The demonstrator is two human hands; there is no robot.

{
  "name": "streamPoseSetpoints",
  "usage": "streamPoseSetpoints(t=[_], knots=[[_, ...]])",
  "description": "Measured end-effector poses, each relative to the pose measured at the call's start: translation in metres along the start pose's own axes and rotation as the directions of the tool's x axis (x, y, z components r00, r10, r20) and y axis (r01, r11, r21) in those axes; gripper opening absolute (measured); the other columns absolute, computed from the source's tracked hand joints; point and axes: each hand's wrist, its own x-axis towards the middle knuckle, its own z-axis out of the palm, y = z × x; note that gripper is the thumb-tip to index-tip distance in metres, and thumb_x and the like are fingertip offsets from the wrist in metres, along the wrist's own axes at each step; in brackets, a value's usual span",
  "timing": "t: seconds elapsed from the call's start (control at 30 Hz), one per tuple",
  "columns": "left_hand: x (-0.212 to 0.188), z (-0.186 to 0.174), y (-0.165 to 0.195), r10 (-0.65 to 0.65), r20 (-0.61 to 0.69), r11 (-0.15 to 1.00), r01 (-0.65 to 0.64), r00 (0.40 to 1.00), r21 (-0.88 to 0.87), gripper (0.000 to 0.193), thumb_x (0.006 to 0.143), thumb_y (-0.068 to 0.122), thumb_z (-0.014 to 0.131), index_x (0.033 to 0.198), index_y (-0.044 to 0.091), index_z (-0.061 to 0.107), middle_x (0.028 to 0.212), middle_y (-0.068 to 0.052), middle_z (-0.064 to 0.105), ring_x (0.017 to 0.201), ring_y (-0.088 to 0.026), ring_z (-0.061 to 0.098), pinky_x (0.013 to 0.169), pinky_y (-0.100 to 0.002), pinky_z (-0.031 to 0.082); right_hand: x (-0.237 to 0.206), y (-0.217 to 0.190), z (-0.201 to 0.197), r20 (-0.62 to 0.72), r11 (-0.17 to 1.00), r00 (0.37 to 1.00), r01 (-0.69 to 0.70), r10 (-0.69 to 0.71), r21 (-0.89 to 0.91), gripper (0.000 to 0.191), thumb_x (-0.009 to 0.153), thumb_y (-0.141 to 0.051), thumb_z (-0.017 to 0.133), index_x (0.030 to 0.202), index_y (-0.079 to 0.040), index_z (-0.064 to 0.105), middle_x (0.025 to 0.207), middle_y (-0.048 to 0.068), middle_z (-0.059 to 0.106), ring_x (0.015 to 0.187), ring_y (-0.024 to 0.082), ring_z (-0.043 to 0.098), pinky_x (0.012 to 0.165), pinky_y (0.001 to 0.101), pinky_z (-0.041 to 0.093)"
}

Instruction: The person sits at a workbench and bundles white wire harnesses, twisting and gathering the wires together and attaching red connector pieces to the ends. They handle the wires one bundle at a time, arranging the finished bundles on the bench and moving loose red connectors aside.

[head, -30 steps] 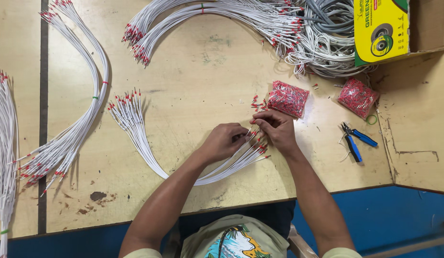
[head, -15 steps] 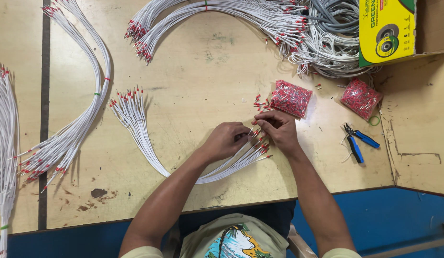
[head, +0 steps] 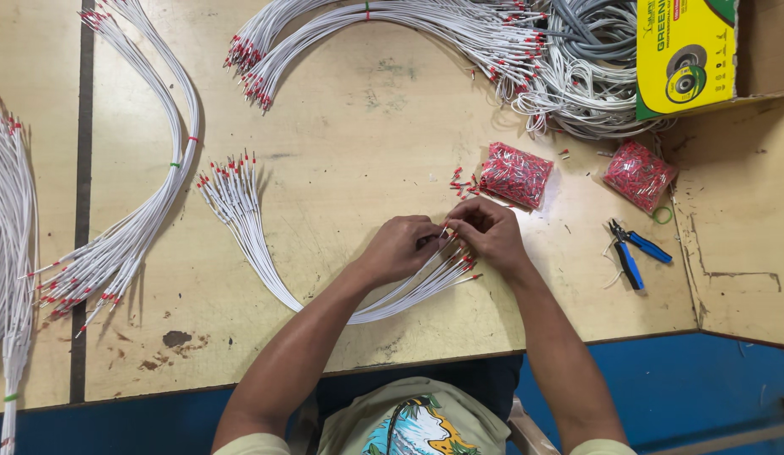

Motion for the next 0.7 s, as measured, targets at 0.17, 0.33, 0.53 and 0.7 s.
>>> streamPoseSetpoints(t=[0.17, 0.33, 0.53, 0.7], knots=[[0.000, 0.000, 0.003, 0.004, -0.013, 1.000, -0.004, 1.000, -0.015, 0.017, 0.090, 0.019, 0.069, 0.095, 0.005, 0.077, 0.083, -0.013, 0.071, 0.071, -0.031, 0.067, 0.067, -0.041, 0.052, -0.001, 0.001, -0.004, 0.023, 0.971, 0.976, 0.216, -0.214, -0.108, 0.009, 0.099, 0.000, 0.069, 0.107, 0.000, 0.072, 0.097, 0.005, 0.071, 0.077, 0.006, 0.064, 0.065, 0.0204, 0.052], [0.000, -0.004, 0.010, 0.014, 0.003, 1.000, -0.014, 1.000, 0.003, 0.020, 0.087, 0.021, 0.069, 0.094, 0.004, 0.076, 0.077, -0.014, 0.069, 0.068, -0.030, 0.068, 0.065, -0.042, 0.055, 0.002, 0.004, -0.006, -0.141, 0.954, 0.953, 0.243, -0.269, -0.176, 0.013, 0.100, -0.002, 0.066, 0.112, -0.002, 0.070, 0.096, 0.003, 0.071, 0.080, 0.005, 0.065, 0.065, 0.0197, 0.053], [-0.013, -0.016, 0.023, -0.063, 0.015, 0.929, 0.053, 0.998, 0.365, 0.036, 0.096, 0.030, 0.067, 0.076, 0.000, 0.067, 0.077, -0.017, 0.066, 0.072, -0.037, 0.066, 0.070, -0.048, 0.053, 0.002, 0.000, -0.018, -0.337, 0.958, 0.904, 0.285, -0.262, 0.019, 0.010, 0.105, -0.006, 0.062, 0.112, -0.003, 0.068, 0.090, 0.003, 0.069, 0.065, 0.005, 0.058, 0.055, 0.0194, 0.043], [-0.056, -0.019, 0.043, -0.117, -0.026, 0.891, 0.117, 0.993, 0.440, 0.038, 0.087, 0.035, 0.072, 0.093, -0.001, 0.061, 0.092, -0.017, 0.062, 0.086, -0.034, 0.066, 0.071, -0.045, 0.054, 0.004, -0.005, -0.030, -0.401, 0.931, 0.871, 0.350, -0.284, 0.102, 0.008, 0.106, -0.004, 0.058, 0.110, -0.002, 0.065, 0.088, 0.005, 0.068, 0.062, 0.007, 0.057, 0.054, 0.0212, 0.043]])
